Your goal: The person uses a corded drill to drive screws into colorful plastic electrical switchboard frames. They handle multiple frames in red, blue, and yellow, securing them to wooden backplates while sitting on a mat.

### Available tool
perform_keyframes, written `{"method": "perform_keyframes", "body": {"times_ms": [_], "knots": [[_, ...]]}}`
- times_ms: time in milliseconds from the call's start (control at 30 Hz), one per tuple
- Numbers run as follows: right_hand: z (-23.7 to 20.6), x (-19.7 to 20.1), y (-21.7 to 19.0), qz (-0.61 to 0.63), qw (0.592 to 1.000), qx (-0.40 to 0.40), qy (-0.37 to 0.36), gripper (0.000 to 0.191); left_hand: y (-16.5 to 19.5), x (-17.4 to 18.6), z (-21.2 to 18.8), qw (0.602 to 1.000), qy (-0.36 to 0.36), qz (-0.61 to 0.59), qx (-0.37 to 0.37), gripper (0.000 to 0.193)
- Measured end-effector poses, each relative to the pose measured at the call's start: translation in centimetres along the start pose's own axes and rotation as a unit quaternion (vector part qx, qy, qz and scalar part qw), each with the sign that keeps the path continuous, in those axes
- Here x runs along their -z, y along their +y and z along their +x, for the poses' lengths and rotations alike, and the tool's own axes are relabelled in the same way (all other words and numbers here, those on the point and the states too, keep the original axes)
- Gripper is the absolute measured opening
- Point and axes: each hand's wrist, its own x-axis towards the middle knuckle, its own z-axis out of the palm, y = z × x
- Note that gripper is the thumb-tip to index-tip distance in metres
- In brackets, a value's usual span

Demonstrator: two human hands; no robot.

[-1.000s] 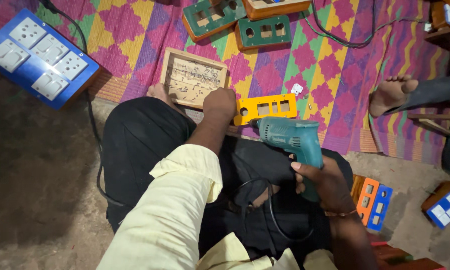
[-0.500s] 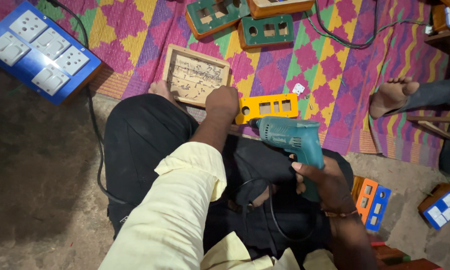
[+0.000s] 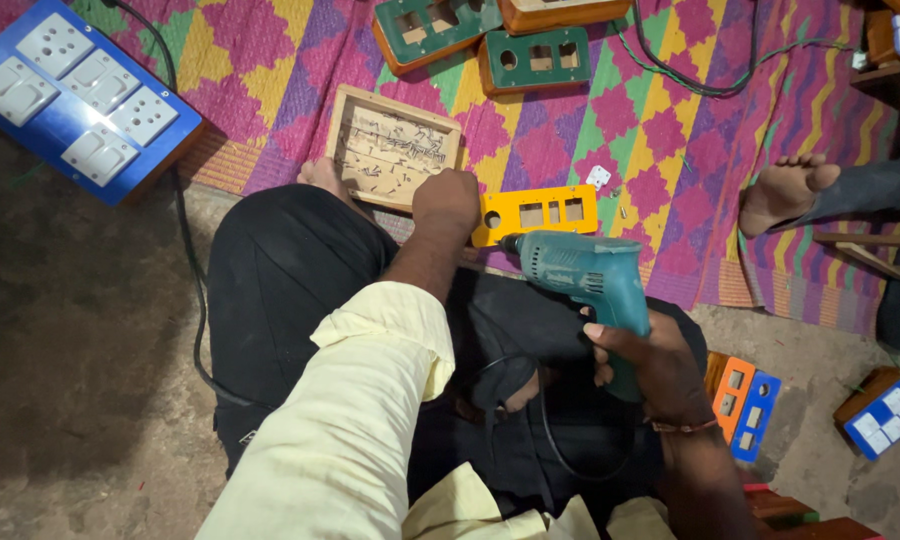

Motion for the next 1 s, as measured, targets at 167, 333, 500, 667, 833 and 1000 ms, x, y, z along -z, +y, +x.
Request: {"method": "perform_keyframes", "body": {"times_ms": [167,333,500,667,833,1000], "knots": [[0.3,-0.1,-0.4,-0.037,0.999,-0.009,-0.011,0.030,0.0,-0.1,0.0,1.000,0.007,0.002,-0.008,0.027],[0.8,0.1,-1.3,-0.115,0.993,-0.027,-0.020,0.029,0.0,0.0,-0.1,1.000,0.021,-0.011,-0.012,0.027],[0.8,-0.3,-2.4,-0.197,0.980,-0.029,-0.029,0.034,-0.2,0.7,-0.3,0.999,0.016,-0.028,-0.010,0.029],[0.7,-1.0,-3.1,-0.219,0.974,0.007,-0.063,0.034,-0.3,1.4,-0.8,0.999,0.029,-0.035,-0.011,0.028],[0.7,-1.4,-2.9,-0.187,0.982,-0.009,-0.034,0.032,-0.7,1.6,-0.8,0.999,0.026,-0.035,-0.008,0.028],[0.9,-1.3,-2.5,-0.168,0.985,-0.012,-0.031,0.029,-0.9,1.8,-1.0,1.000,0.011,-0.015,-0.001,0.029]]}}
